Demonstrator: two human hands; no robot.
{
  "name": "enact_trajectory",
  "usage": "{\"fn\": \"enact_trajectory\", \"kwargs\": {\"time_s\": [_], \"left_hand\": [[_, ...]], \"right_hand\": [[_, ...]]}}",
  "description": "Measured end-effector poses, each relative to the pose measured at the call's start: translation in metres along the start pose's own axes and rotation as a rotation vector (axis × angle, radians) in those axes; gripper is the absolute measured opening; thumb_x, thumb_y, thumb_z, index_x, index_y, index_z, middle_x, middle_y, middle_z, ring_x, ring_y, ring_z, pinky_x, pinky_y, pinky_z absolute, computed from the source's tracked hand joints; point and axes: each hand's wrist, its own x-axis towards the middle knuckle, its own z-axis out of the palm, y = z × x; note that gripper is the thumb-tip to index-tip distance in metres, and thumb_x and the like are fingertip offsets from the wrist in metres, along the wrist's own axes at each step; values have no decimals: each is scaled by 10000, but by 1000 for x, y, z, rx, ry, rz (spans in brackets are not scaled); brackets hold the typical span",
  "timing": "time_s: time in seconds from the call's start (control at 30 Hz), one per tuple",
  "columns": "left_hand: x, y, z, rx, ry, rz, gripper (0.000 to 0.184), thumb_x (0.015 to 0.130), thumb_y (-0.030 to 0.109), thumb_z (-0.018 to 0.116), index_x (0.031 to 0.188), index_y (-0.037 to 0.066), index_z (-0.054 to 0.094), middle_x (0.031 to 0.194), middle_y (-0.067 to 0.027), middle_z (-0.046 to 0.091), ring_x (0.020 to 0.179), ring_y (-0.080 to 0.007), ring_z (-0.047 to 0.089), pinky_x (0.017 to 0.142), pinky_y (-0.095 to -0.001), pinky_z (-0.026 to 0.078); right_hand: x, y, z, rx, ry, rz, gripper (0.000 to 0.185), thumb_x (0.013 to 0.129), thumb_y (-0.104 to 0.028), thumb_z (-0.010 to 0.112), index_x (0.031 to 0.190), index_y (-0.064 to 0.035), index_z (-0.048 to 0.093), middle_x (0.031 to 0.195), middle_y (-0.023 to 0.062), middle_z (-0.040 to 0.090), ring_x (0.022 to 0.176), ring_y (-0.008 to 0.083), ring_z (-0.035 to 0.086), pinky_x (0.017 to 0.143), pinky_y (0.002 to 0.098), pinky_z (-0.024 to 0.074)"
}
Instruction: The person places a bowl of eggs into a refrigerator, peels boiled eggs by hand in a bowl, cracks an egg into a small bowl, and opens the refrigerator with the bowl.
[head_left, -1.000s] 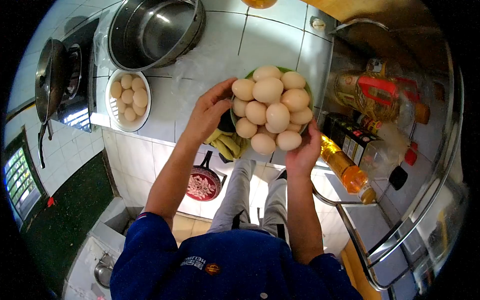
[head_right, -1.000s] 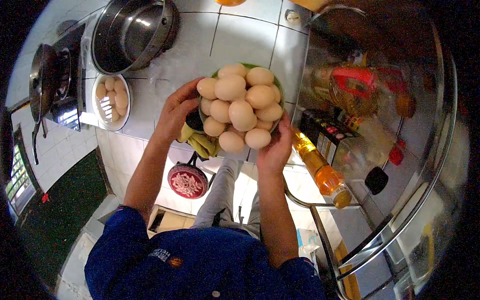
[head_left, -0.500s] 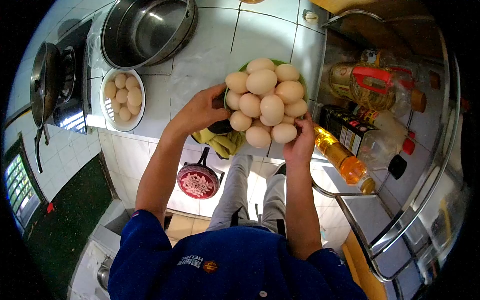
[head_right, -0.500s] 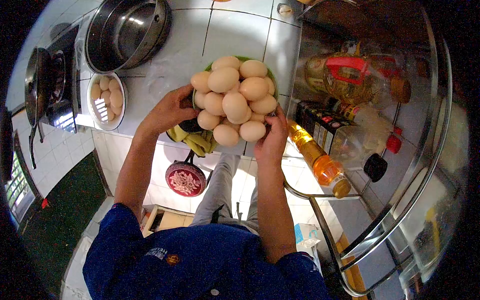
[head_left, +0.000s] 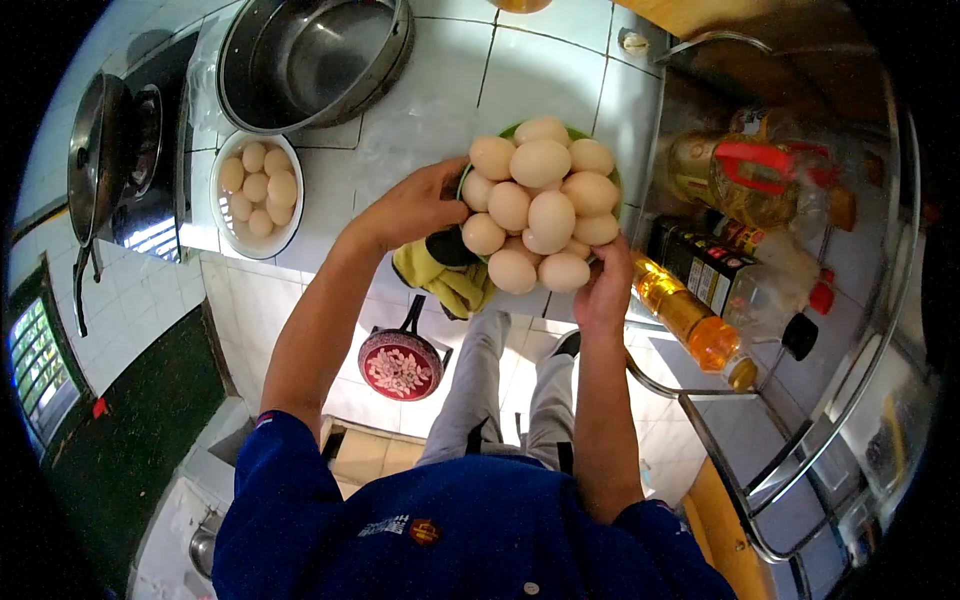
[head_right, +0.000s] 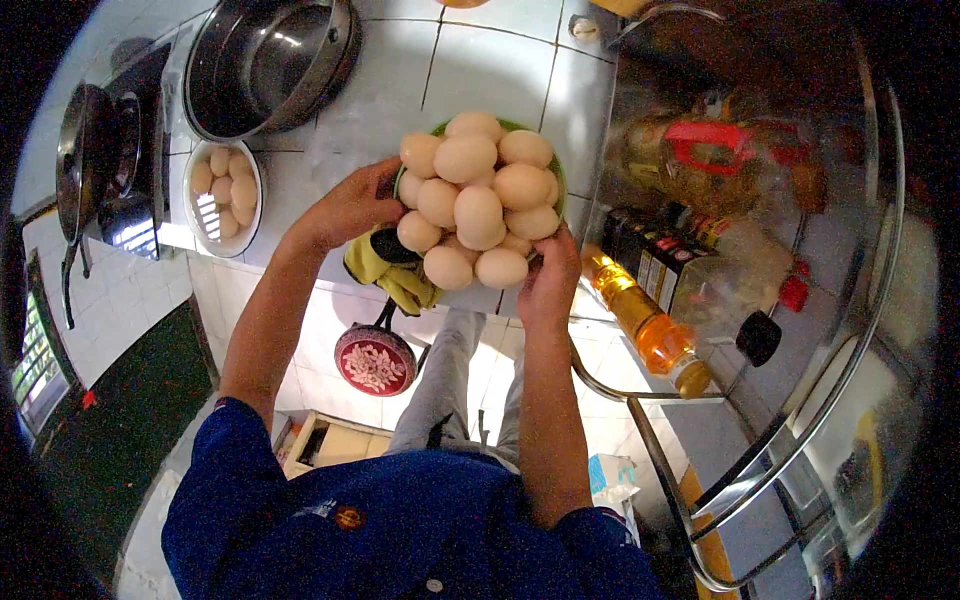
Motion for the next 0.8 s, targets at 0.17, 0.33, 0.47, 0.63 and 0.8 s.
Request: {"fn": "enact_trajectory", "kwargs": {"time_s": [0.17, 0.33, 0.47, 0.63, 0.8], "left_hand": [[-2, 7, 2, 50, 26, 12, 646, 765, 1, 601, 1380, -1, 402, 1232, -85, 569, 1096, -170, 555, 980, -320, 446], [-11, 20, 7, 46, 79, 37, 632, 731, 23, 568, 1351, -14, 453, 1203, -98, 586, 1109, -164, 536, 994, -314, 416], [-22, 29, 7, 65, 79, 34, 665, 721, -17, 630, 1356, -16, 433, 1240, -79, 570, 1139, -162, 533, 1005, -323, 424], [-46, 49, 16, 55, 90, 30, 684, 710, 0, 626, 1366, -7, 430, 1230, -82, 572, 1128, -163, 535, 1004, -314, 415], [-66, 56, 23, -16, 97, 89, 716, 703, 16, 614, 1387, 11, 402, 1185, -106, 587, 1072, -178, 562, 957, -307, 440]], "right_hand": [[-2, 2, -2, 3, 37, 4, 400, 821, -96, 494, 1206, -3, 551, 1152, 86, 603, 1053, 196, 592, 919, 322, 472], [-11, -7, 11, 11, 65, -40, 423, 802, -111, 495, 1203, 1, 568, 1067, 61, 622, 897, 145, 595, 759, 263, 475], [-25, -21, 14, -74, 39, -81, 412, 794, -146, 524, 1181, -25, 602, 994, 21, 637, 760, 83, 570, 609, 212, 457], [-49, -34, 22, -49, 31, -72, 443, 794, -146, 525, 1218, -37, 594, 994, 14, 629, 781, 80, 566, 617, 216, 461], [-70, -47, 26, -70, 9, -107, 491, 793, -143, 520, 1270, -33, 568, 979, 18, 623, 779, 84, 565, 617, 219, 472]]}}
